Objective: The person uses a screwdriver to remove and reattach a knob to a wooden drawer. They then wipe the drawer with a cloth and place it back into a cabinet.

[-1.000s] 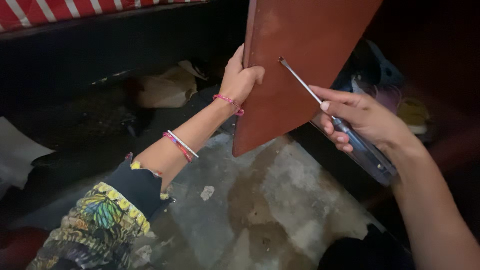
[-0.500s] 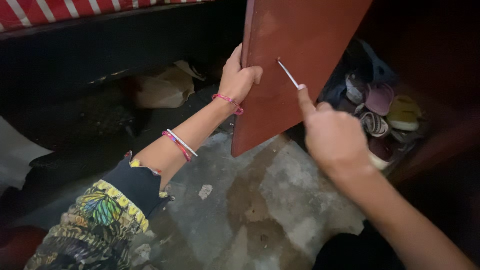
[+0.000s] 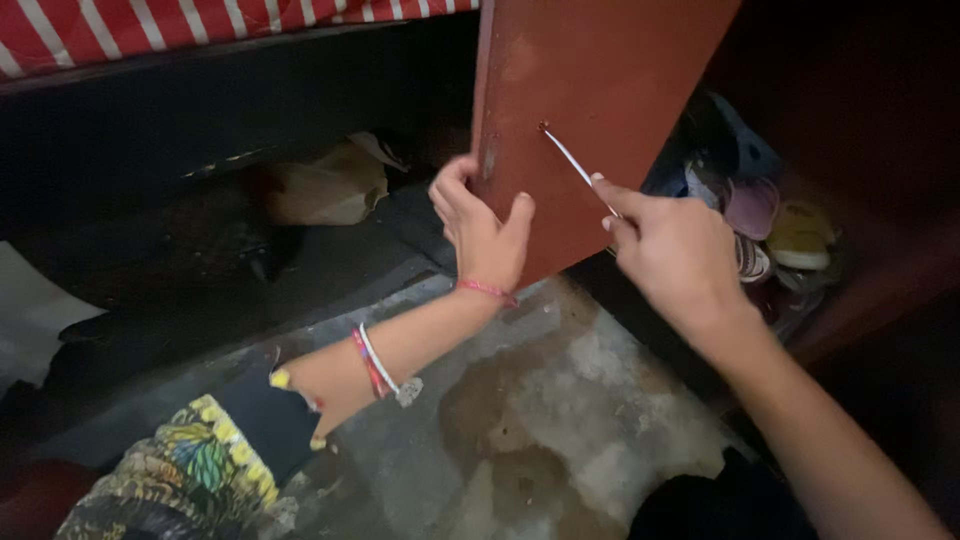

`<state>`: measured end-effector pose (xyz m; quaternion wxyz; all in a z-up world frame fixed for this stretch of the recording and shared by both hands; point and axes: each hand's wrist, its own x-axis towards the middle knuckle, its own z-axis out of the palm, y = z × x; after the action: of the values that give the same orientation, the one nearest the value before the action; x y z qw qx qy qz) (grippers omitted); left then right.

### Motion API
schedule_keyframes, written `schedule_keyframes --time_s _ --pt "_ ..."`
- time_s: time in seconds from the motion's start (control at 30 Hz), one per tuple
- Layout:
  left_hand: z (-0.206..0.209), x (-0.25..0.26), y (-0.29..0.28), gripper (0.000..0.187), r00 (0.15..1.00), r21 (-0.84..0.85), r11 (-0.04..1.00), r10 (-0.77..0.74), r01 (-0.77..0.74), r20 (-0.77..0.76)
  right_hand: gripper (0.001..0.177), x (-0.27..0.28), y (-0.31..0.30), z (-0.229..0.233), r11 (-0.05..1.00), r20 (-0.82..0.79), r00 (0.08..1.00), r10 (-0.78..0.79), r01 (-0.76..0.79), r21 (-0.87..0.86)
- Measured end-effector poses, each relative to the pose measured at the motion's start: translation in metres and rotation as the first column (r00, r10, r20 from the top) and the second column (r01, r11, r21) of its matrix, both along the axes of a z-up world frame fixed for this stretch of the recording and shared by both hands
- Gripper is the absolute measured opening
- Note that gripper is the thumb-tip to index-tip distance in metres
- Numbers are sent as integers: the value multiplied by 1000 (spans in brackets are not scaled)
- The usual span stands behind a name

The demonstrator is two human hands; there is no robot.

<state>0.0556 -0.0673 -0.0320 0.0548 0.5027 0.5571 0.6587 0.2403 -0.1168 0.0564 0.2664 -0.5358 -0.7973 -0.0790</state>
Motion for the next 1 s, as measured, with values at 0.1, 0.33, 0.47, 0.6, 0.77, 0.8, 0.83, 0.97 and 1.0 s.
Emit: schedule_keyframes --time_s 0.1,0.33,0.47,0.6,0.77,0.8,0.83,0.97,1.0 --pt "9 3 3 62 987 -162 978 144 -131 76 39 -3 -4 -11 992 95 995 30 -41 116" --pt "20 7 44 52 815 -344 740 -497 577 297 46 -41 37 -40 964 226 972 -58 -5 267" --pt "7 -18 123 32 386 24 590 -558 807 735 42 -76 71 -43 982 223 973 -56 14 188" --pt "-14 -44 195 39 379 112 705 -500 700 778 65 -81 95 -44 923 -188 907 376 -350 157" --pt "-20 -67 244 35 148 258 645 -506 719 850 54 -69 97 -65 707 -758 652 29 -549 -446" --pt "-23 -66 244 33 173 236 656 -496 717 851 51 -68 93 -71 654 -791 612 1 -599 -463" --pt "-25 -65 243 32 198 214 667 -485 714 852 49 -70 89 -77 621 -843 538 -28 -651 -436" --pt "-27 -51 233 32 205 183 642 -481 745 852 40 -80 74 -91 547 -913 351 -208 -732 -406" --pt "-26 -48 232 34 201 170 638 -465 751 862 37 -83 70 -92 539 -905 336 -263 -727 -426"
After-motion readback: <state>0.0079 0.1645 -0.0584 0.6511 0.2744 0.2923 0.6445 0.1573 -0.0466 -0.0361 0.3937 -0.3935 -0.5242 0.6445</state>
